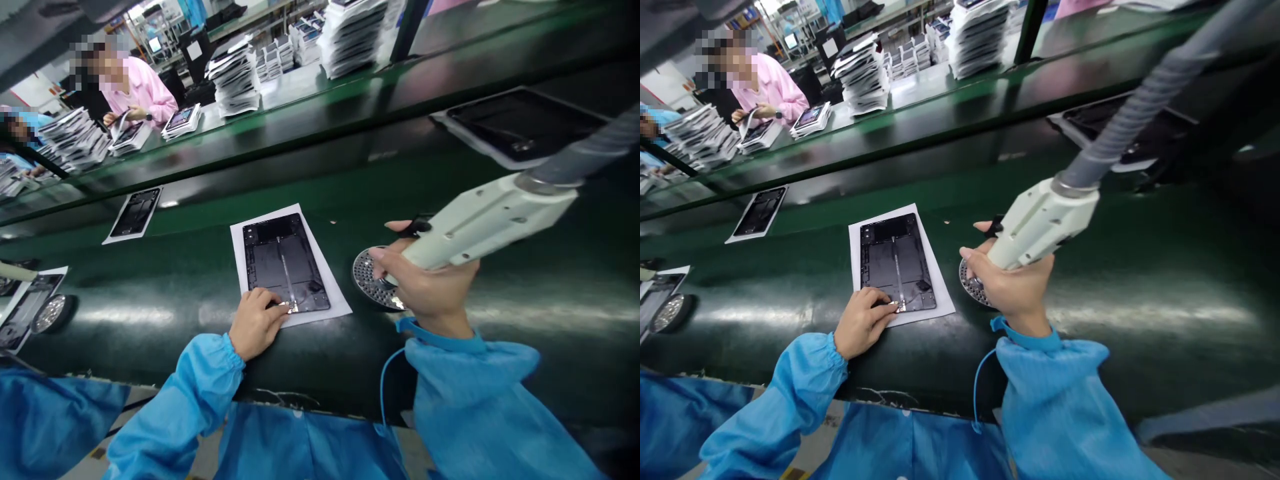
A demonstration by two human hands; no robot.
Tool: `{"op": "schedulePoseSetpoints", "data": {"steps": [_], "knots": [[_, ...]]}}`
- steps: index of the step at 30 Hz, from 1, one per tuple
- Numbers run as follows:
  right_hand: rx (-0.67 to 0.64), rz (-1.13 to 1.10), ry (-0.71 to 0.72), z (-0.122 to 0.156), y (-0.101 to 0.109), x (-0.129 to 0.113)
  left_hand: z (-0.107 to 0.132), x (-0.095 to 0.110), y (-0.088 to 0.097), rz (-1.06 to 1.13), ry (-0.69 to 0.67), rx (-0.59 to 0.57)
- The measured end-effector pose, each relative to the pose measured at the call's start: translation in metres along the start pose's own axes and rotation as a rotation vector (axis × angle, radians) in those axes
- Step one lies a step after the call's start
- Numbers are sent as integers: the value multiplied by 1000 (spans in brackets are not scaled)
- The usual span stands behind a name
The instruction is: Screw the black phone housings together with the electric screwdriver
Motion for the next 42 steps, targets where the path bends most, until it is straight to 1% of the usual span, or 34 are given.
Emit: {"op": "schedulePoseSetpoints", "data": {"steps": [2, 4, 7, 10, 13, 15, 18, 21, 25, 30, 34, 36, 39, 42], "knots": [[-31, -57, -40, 4, -10, 0, 2, -5, -2, -44, -51, -9], [-91, -109, -95, 10, -22, -1, -3, -5, -6, -68, -77, 8], [-171, -119, -147, 19, -38, -9, -21, 5, -15, -70, -75, 50], [-203, -60, -152, 24, -53, -14, -37, 14, -21, -34, -34, 83], [-215, -38, -180, 27, -66, -5, -40, 17, -24, -14, -9, 101], [-219, -32, -209, 29, -69, 5, -40, 18, -25, -13, -7, 112], [-216, -4, -217, 32, -68, 16, -40, 21, -26, -13, -9, 112], [-222, 22, -198, 34, -65, 21, -42, 22, -28, 0, -4, 99], [-231, 51, -146, 36, -65, 19, -43, 23, -28, 15, -6, 104], [-234, 93, -101, 41, -67, 19, -43, 24, -27, 28, -4, 68], [-217, 49, -130, 40, -68, 18, -43, 24, -27, 23, 8, 69], [-204, 16, -154, 36, -66, 14, -43, 24, -28, 17, 15, 72], [-153, 22, -140, 24, -54, 1, -43, 23, -28, 19, 26, 65], [-88, 7, -114, 8, -29, -8, -42, 22, -27, 23, 34, 63]]}}
Point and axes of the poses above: each hand's wrist, its own z-axis away from the middle knuckle, its own y-axis out of the back of the hand, x = y × z, the point moved 6 cm from there along -z, towards the middle knuckle, and after that the axes turned 6 degrees about -y, right-handed, at the moved point
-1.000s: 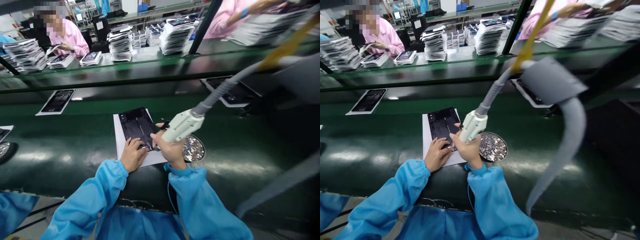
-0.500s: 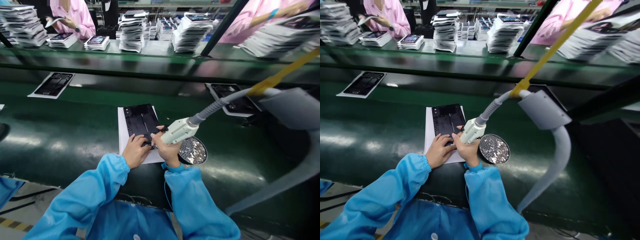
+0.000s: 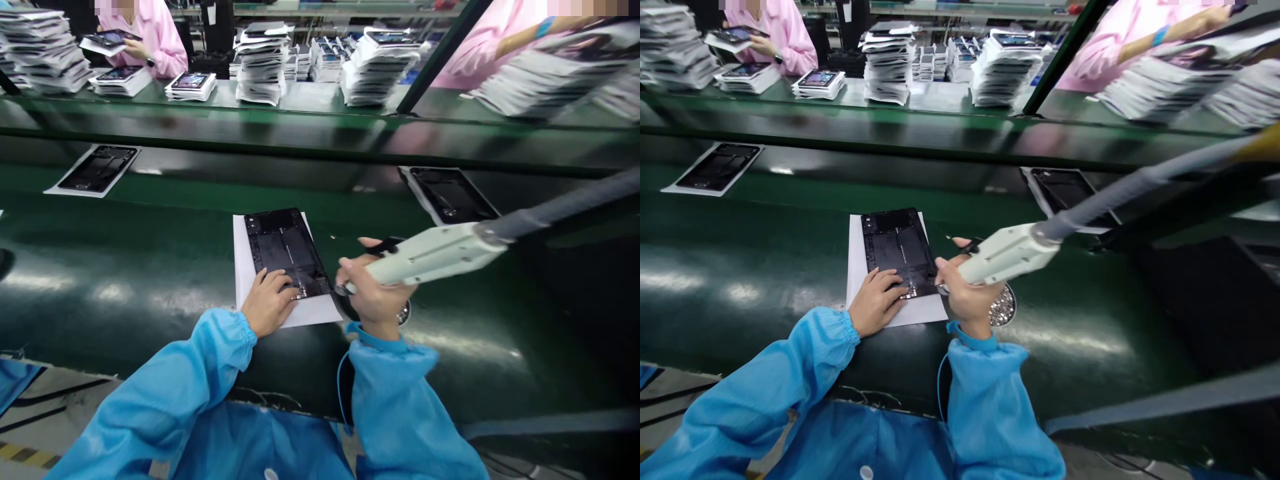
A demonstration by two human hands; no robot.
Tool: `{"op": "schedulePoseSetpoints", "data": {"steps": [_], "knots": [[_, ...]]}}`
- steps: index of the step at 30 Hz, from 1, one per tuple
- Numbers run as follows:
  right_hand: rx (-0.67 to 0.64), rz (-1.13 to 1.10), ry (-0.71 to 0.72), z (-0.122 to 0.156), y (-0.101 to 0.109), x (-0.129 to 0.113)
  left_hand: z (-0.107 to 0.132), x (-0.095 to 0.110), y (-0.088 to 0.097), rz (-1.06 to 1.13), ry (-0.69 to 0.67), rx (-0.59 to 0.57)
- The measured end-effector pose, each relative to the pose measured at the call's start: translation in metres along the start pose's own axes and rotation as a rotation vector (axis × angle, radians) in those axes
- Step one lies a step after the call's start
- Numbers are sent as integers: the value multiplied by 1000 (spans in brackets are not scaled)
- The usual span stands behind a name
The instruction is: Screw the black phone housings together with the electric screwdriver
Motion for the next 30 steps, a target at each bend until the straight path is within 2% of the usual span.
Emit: {"op": "schedulePoseSetpoints", "data": {"steps": [5, 9, 13, 21, 30], "knots": [[102, -41, 46, -17, 50, 7, 0, -3, 5, -81, 58, -5], [138, -40, 26, -20, 66, 20, -1, -5, 3, -156, 112, -110], [142, -18, 9, -20, 61, 25, 1, -5, 3, -190, 118, -162], [57, -17, -69, -17, 45, 30, 4, -6, 4, -218, 122, -164], [54, 30, -87, -16, 42, 31, 4, -9, 3, -205, 125, -170]]}}
Point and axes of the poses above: each hand's wrist, its own z-axis away from the middle knuckle, its own y-axis out of the back of the hand, x = y × z, the point moved 6 cm from there along -z, towards the middle knuckle, and after that the axes turned 6 degrees about -y, right-handed, at the moved point
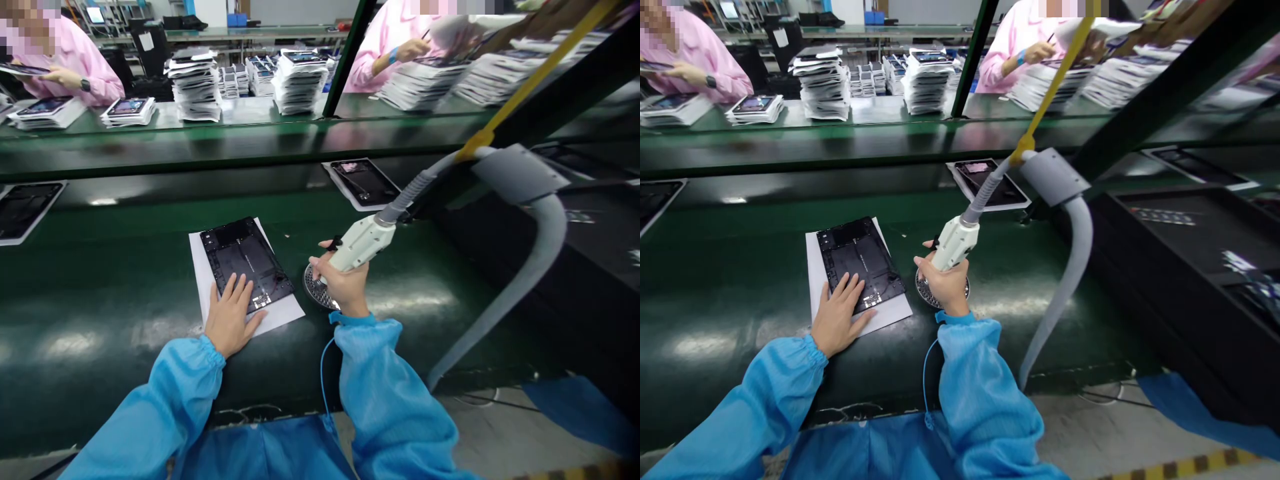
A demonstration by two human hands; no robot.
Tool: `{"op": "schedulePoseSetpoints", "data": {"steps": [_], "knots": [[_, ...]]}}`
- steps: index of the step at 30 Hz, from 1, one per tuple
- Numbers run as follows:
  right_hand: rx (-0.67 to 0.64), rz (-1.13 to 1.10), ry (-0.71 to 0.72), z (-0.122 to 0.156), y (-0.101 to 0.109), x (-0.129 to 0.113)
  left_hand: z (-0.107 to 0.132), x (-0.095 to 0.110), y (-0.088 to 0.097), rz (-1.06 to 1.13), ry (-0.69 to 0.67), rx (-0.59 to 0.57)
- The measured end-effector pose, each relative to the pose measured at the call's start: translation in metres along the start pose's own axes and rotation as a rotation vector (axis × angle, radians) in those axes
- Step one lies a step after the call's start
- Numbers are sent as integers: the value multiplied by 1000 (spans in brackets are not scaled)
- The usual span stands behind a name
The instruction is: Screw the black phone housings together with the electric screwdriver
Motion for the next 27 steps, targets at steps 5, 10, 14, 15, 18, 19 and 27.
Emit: {"op": "schedulePoseSetpoints", "data": {"steps": [5, 10, 14, 15, 18, 19, 27], "knots": [[0, 22, 5, -1, 1, -1, 1, 0, 1, 5, 0, 3], [45, -57, 33, 7, -4, -16, -1, 4, 1, -25, 16, -24], [-75, -116, 3, 25, -38, -26, -3, 5, 0, -36, 40, -42], [-126, -116, -12, 31, -51, -26, -3, 5, -1, -35, 45, -52], [-244, -121, -32, 46, -84, -21, -3, 5, -2, -21, 55, -82], [-262, -122, -31, 49, -92, -17, -3, 5, -3, -14, 57, -87], [-264, -94, -74, 52, -97, 3, -4, 7, -2, 26, 47, -81]]}}
Point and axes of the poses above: each hand's wrist, its own z-axis away from the middle knuckle, its own y-axis out of the back of the hand, x = y × z, the point moved 6 cm from there along -z, towards the middle knuckle, and after that the axes turned 6 degrees about -y, right-handed, at the moved point
